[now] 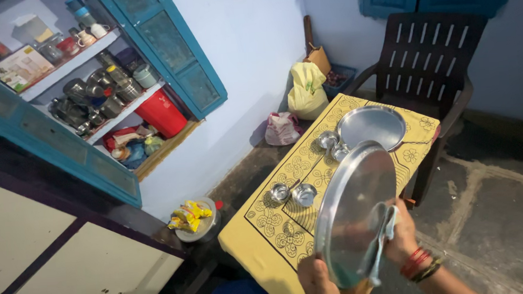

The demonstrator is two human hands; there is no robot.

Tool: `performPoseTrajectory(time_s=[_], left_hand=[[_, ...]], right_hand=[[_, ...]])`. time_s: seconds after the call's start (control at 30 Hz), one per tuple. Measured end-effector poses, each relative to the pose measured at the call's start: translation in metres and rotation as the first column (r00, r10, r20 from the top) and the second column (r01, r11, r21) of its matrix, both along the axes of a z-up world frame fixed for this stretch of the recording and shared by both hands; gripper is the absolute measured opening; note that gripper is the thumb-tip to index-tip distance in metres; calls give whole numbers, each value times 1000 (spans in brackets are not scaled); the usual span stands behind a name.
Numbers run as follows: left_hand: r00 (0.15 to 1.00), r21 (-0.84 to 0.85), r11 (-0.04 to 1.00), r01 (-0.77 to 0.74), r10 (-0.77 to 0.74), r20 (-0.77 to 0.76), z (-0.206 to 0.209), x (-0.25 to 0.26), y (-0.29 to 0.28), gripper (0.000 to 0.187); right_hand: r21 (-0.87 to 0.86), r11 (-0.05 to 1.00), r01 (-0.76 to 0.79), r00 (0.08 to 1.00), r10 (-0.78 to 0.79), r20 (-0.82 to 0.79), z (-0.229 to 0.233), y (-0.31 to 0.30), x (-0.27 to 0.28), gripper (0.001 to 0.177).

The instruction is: The person wipes metal plates, bowls, and glasses with a cloth, handling them one at a time and placing them back on the table.

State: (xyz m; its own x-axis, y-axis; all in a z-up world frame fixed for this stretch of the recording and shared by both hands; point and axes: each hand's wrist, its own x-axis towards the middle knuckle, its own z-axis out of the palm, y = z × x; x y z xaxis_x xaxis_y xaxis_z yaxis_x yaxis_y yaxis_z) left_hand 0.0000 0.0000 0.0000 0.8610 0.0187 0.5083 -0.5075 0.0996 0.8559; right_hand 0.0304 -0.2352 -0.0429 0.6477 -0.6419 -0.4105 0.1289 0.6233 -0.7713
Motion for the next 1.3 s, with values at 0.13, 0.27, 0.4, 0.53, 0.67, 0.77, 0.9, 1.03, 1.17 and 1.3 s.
performPoseTrajectory(time_s=[0.13, 0.27, 0.4, 0.53, 0.67, 0.77, 0.9, 1.03, 1.17, 1.3], left_hand=[[986, -142, 990, 3, -27, -166, 21, 16, 3, 67], [688, -587, 805, 91, -476, -547, 45, 28, 15, 80], [104, -831, 206, 516, -978, -179, 19, 39, 26, 80], [235, -791, 466, 396, -884, -403, -16, 26, -3, 52], [85, -720, 693, 25, -719, -689, 1, 17, -13, 63], [241, -719, 694, 39, -705, -667, 5, 16, -2, 63], [433, -628, 774, 78, -594, -678, 0, 17, 15, 68], [539, -490, 872, 13, -419, -731, 12, 19, 29, 69], [661, -453, 888, -83, -291, -691, 39, 18, 43, 69], [748, -352, 905, -238, -60, -661, 37, 22, 51, 70]], right_hand=[[265, 959, -100, 982, 52, 181, 23, -9, -8, 44], [186, 973, -134, 866, 23, 500, 101, -32, -7, 52], [150, 984, -90, 884, 10, 468, 155, -36, -9, 45], [-308, 884, -351, 518, 457, 722, 165, -33, 4, 55], [-312, 835, -453, 394, 501, 770, 157, -36, 22, 53], [-37, 924, -382, 869, 372, 325, 145, -61, 31, 41], [-195, 764, -615, 663, 635, 397, 140, -66, 28, 47], [-733, 235, -639, 601, 746, -285, 173, -42, -9, 40], [-821, -570, 23, 841, 455, -292, 170, 19, -24, 30], [-762, -647, 12, 739, 520, -430, 121, 96, -53, 65]])
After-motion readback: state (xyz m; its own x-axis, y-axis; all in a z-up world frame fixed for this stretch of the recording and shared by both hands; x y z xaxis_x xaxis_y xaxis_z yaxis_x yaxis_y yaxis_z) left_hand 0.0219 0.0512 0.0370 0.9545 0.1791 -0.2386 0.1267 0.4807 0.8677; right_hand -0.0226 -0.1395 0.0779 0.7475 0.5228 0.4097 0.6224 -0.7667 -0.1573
